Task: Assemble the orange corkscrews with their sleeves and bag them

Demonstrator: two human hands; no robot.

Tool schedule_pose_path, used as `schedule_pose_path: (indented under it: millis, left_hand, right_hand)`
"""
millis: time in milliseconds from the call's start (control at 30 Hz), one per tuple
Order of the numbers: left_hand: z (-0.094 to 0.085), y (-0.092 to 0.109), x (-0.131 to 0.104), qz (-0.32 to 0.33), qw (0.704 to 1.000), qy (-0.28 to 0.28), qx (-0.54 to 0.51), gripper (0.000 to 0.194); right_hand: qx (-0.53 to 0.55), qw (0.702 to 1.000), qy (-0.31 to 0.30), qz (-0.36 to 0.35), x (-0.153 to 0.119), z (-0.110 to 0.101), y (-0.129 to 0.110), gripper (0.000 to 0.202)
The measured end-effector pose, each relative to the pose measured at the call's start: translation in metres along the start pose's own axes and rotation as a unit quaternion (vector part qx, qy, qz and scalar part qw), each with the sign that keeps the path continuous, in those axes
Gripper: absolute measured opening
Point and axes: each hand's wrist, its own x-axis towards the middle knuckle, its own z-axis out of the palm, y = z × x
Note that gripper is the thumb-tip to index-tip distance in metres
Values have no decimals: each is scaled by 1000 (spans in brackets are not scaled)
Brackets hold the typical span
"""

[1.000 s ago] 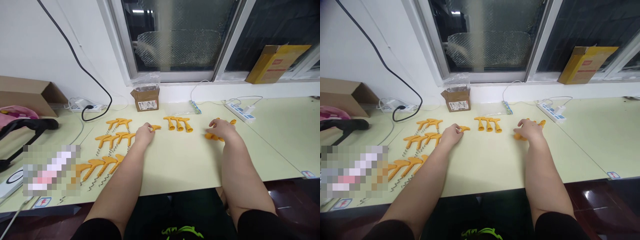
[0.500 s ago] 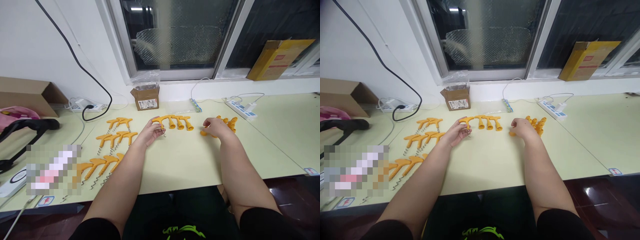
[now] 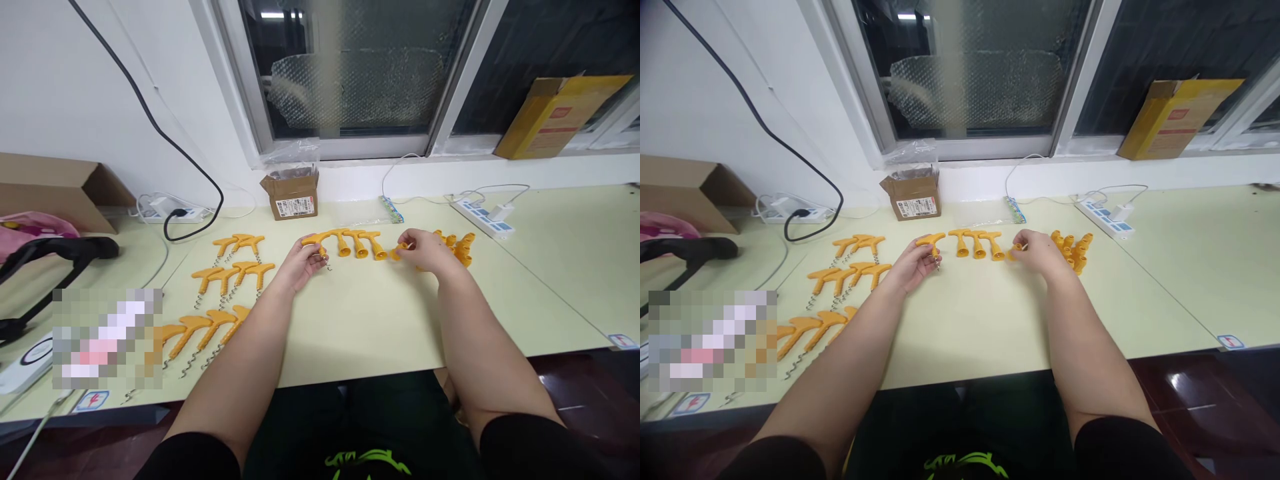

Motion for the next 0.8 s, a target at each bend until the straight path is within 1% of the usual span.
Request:
schedule_pose_path:
  millis: [67, 167, 200, 267, 367, 467, 633, 800]
  left_hand:
    - [2, 0, 0, 22, 1000, 10, -13, 49]
    - [5, -3, 1, 60, 997, 31, -33, 52]
    - [5, -4, 1, 70, 996, 36, -36, 53]
    - [7, -6, 2, 85, 995, 41, -36, 56]
    - [7, -8, 2, 97, 994, 36, -24, 60]
    - [7, -11, 3, 107, 994, 34, -12, 61]
    - [6, -13, 3, 113, 993, 25, -7, 60]
    - [5, -13, 4, 118, 993, 24, 4, 62]
  right_hand:
    - [91, 993, -24, -70, -3, 6, -10, 22]
    - [224, 958, -98, -149, -9, 24, -26, 24]
    - [242, 949, -115, -167, -11, 32, -31, 25]
    - [236, 944, -126, -193, -15, 46, -39, 29]
    - [209, 947, -113, -215, -18, 61, -45, 36]
    - [204, 946, -86, -236, -16, 68, -45, 33]
    - [200, 952, -30, -229, -12, 69, -42, 21]
    - [212, 945, 5, -248, -11, 68, -42, 19]
